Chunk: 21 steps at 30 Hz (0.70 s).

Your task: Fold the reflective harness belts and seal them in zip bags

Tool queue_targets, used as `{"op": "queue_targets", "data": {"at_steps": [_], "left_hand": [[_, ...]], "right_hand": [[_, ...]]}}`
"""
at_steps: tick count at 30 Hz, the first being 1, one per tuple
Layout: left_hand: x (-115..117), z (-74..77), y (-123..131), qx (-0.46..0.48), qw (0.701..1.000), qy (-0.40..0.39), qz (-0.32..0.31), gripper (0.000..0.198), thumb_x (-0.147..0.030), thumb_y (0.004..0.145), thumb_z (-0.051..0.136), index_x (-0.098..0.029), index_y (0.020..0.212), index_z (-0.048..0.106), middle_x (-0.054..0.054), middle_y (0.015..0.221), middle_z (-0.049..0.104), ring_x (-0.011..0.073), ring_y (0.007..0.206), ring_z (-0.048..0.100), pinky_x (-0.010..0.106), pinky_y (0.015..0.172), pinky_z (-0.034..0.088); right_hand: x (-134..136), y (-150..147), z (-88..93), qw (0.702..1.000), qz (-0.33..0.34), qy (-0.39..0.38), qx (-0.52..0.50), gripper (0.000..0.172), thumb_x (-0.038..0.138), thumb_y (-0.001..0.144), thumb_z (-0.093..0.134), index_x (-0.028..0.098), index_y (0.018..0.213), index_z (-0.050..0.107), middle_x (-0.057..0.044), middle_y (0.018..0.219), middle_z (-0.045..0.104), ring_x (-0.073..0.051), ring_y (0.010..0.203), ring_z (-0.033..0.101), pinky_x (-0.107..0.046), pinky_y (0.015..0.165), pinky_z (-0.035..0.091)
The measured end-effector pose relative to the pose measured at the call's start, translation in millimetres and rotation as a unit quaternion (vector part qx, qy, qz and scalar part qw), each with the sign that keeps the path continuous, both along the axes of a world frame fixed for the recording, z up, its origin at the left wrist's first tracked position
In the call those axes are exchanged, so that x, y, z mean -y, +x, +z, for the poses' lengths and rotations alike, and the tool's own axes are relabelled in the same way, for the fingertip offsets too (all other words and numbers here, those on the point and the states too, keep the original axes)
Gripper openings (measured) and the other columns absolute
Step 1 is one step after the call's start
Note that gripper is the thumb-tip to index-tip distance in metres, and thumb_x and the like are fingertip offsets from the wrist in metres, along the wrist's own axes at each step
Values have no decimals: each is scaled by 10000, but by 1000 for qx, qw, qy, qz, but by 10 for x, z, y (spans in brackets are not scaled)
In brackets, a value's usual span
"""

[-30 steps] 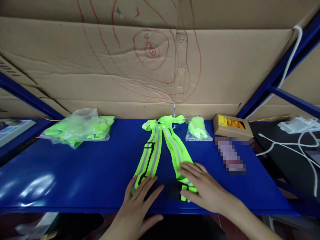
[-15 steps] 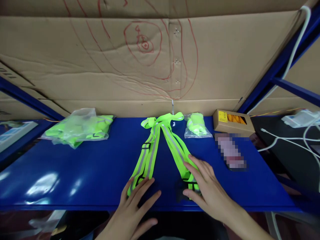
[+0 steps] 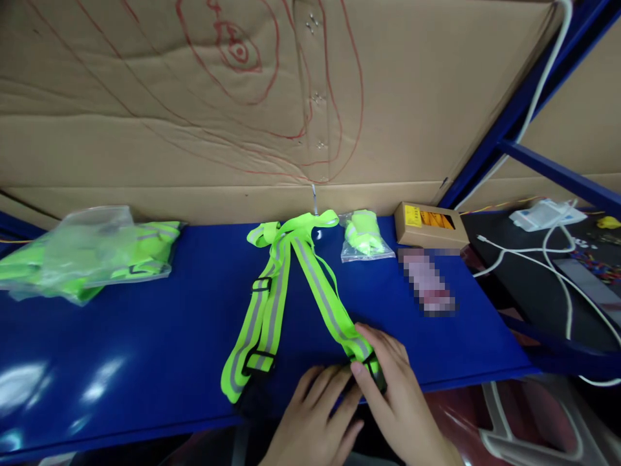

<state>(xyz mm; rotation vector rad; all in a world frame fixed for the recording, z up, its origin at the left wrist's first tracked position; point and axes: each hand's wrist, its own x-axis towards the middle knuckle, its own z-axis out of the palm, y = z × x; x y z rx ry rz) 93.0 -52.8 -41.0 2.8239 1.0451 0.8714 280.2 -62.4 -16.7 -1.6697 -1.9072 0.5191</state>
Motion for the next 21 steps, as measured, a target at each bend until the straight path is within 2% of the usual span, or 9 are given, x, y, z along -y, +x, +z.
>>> {"op": "queue_targets", "data": {"at_steps": [3, 6, 7, 9, 12, 15, 17, 19, 21], "left_hand": [[-14, 11, -20, 0, 999, 14, -48, 327, -496, 952, 634, -228, 1130, 695, 57, 1161, 729, 229, 1033, 655, 390, 924, 508], [-194, 298, -355, -43, 991, -17, -126, 330, -513, 993, 583, -253, 1174, 674, 35, 1269, 695, 182, 1084, 657, 326, 935, 522], [-295, 426, -510, -49, 993, -41, -102, 289, -437, 1021, 551, -248, 1204, 670, 34, 1289, 690, 176, 1087, 660, 324, 955, 516], [-573, 665, -804, -47, 998, -47, 1, 275, -302, 1043, 501, -265, 1269, 654, 44, 1276, 702, 197, 1120, 667, 374, 1019, 494], [-1181, 852, -1029, -59, 990, -52, 121, 350, -328, 1040, 503, -255, 1368, 598, 84, 1314, 678, 270, 1212, 638, 429, 1008, 497], [-1863, 803, -934, -53, 959, -115, 253, 508, -397, 990, 605, -211, 1452, 506, 134, 1395, 607, 313, 1267, 596, 439, 1049, 481], [-2218, 714, -788, -52, 951, -128, 277, 620, -387, 941, 674, -172, 1483, 465, 185, 1381, 593, 361, 1286, 573, 470, 1035, 483], [-2437, 640, -666, -45, 946, -138, 289, 587, -370, 921, 692, -146, 1432, 507, 196, 1312, 623, 369, 1237, 602, 467, 1005, 497], [-2529, 607, -611, -32, 942, -147, 300, 407, -326, 935, 655, -143, 1294, 602, 177, 1212, 662, 345, 1140, 651, 439, 955, 517]], "right_hand": [[-61, -23, 5, 999, 40, 16, 28, 477, 354, 1049, 507, 375, 1520, 429, -32, 1478, 597, -283, 1374, 547, -463, 1101, 487], [-149, 67, -27, 997, 51, 23, 58, 441, 345, 1046, 504, 384, 1485, 468, -22, 1466, 603, -285, 1345, 573, -477, 1086, 494], [-174, 114, -33, 996, 51, 26, 68, 442, 354, 1044, 507, 382, 1484, 466, -28, 1465, 602, -292, 1335, 581, -490, 1076, 498], [-209, 208, -23, 994, 52, 37, 90, 454, 385, 1040, 520, 379, 1489, 458, -44, 1470, 593, -314, 1323, 585, -523, 1051, 501], [-247, 252, 73, 990, 50, 60, 118, 478, 430, 1028, 545, 365, 1494, 460, -69, 1489, 572, -346, 1327, 569, -553, 1023, 497], [-381, 87, 260, 983, 82, 83, 143, 463, 425, 1022, 564, 335, 1471, 497, -82, 1478, 583, -343, 1320, 568, -535, 1028, 487], [-581, -114, 395, 976, 125, 89, 156, 402, 393, 1039, 537, 301, 1430, 542, -90, 1435, 621, -325, 1305, 579, -508, 1038, 483], [-873, -325, 506, 969, 153, 83, 178, 371, 364, 1054, 494, 240, 1393, 576, -116, 1406, 638, -330, 1298, 579, -502, 1035, 479], [-1220, -486, 581, 969, 139, 52, 196, 341, 349, 1057, 466, 203, 1326, 617, -140, 1333, 667, -336, 1233, 613, -496, 1009, 485]]}}
